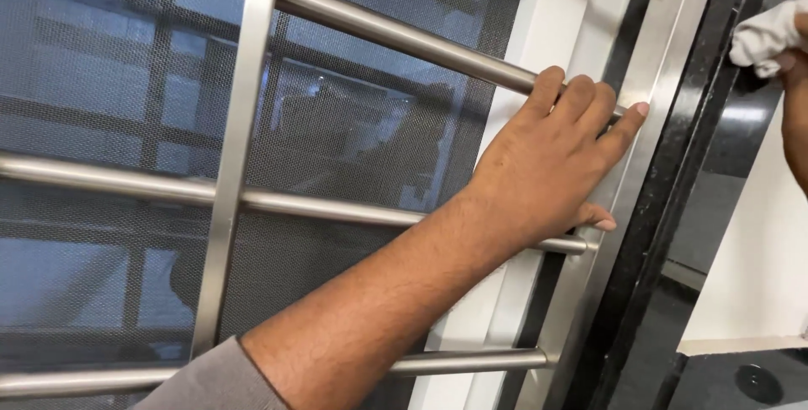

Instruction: The person wipes the horizontal metal bars and the vertical frame of a window grille using a white cloth. They systematically clean the bars from top to bottom and then move to the side frame, ensuring the surfaces are wiped down.

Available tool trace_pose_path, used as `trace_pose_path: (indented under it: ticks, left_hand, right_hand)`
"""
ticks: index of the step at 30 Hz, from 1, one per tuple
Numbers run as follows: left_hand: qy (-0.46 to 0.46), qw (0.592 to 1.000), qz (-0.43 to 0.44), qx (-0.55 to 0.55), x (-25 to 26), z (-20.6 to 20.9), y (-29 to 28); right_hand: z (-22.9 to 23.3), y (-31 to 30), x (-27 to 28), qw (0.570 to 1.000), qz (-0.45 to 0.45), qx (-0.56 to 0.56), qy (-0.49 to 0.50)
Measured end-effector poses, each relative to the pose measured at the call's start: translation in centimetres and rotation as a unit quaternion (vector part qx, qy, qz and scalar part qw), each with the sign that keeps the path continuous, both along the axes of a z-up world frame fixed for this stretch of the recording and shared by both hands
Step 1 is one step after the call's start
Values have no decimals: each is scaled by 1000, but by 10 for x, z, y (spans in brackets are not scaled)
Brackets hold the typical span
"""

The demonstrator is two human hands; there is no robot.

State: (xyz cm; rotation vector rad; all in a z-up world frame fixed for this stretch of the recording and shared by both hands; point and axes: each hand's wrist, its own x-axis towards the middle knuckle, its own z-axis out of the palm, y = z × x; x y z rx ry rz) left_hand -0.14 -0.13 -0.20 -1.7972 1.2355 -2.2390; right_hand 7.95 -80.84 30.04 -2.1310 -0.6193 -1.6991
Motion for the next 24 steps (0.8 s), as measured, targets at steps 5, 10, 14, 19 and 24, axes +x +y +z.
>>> trace_pose_path:
  ticks: [5, 10, 14, 19, 24]
  left_hand:
    - [32, 999, -27, 21, 0, 0, -8]
    - [34, 995, -79, 43, 0, 0, -12]
    - [19, 995, -67, 67, 0, -4, -15]
    - [29, 996, -34, 79, -4, -2, -9]
    - [9, 995, -17, 93, -4, -1, -8]
  right_hand:
    - [-174, 396, -94, 934, -197, -194, -226]
    - [-245, 542, -176, 921, -240, -195, -238]
    - [-231, 458, -151, 868, -343, -244, -263]
    - [-258, 556, -183, 932, -201, -196, -228]
    - [-248, 559, -182, 944, -190, -154, -222]
